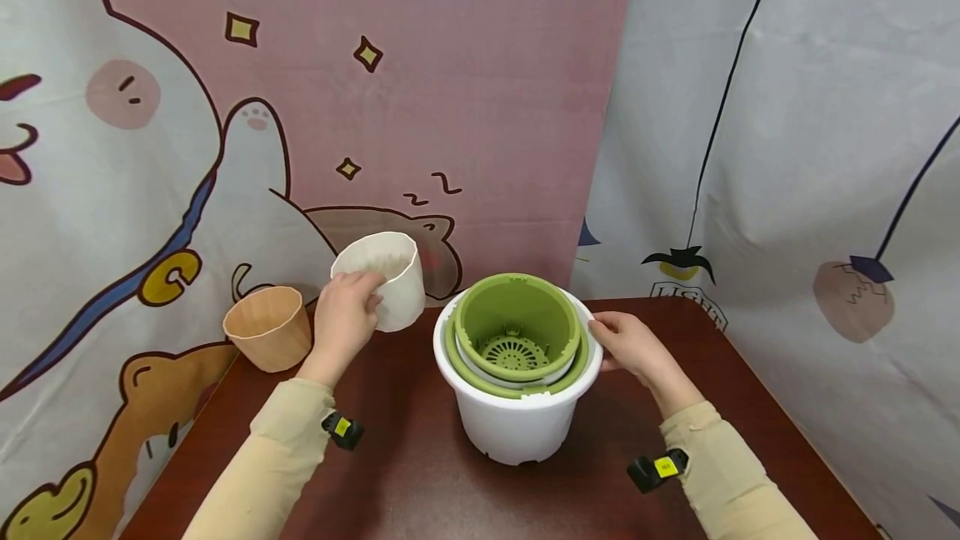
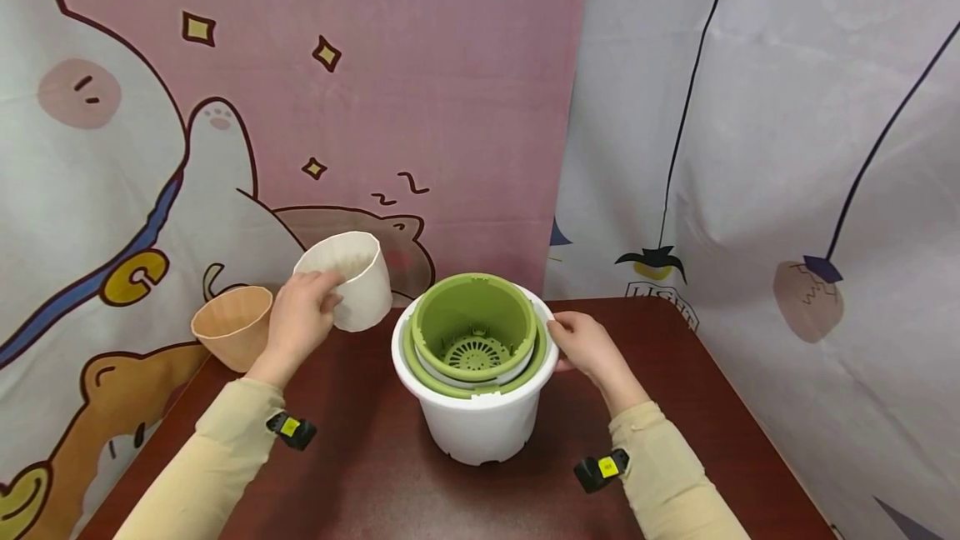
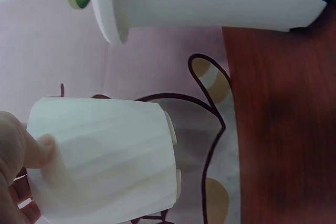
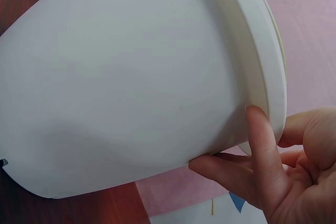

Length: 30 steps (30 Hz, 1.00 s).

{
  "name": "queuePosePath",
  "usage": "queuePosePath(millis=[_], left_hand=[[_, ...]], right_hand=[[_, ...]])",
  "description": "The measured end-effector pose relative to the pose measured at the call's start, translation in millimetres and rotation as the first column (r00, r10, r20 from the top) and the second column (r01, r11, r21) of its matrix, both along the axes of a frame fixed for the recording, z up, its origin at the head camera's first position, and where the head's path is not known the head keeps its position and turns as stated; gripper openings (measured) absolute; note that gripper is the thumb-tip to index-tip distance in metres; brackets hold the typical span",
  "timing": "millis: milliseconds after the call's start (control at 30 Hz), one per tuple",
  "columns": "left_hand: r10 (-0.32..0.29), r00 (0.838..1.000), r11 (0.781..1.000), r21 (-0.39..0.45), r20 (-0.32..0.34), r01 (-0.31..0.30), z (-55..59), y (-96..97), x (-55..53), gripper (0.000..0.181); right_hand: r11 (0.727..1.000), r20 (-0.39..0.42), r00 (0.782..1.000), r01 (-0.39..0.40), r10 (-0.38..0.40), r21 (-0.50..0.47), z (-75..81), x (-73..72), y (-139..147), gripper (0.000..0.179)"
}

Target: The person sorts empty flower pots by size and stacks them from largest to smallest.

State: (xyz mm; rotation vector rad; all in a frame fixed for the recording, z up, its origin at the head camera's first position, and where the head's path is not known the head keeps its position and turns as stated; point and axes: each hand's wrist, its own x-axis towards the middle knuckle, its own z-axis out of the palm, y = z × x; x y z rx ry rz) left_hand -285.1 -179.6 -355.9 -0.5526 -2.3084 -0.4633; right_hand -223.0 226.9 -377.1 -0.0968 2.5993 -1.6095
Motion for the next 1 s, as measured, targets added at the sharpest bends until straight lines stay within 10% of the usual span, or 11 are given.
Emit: queuePosePath(millis=[1000], left_hand=[[-0.234, 0.943, 0.967, 0.044, -0.235, 0.251, 55.2, 32.6, 25.3, 0.030]], right_hand=[[1.000, 0.010, 1.000, 0.004, -0.004, -0.009, -0.8, -0.9, 1, 0.040]])
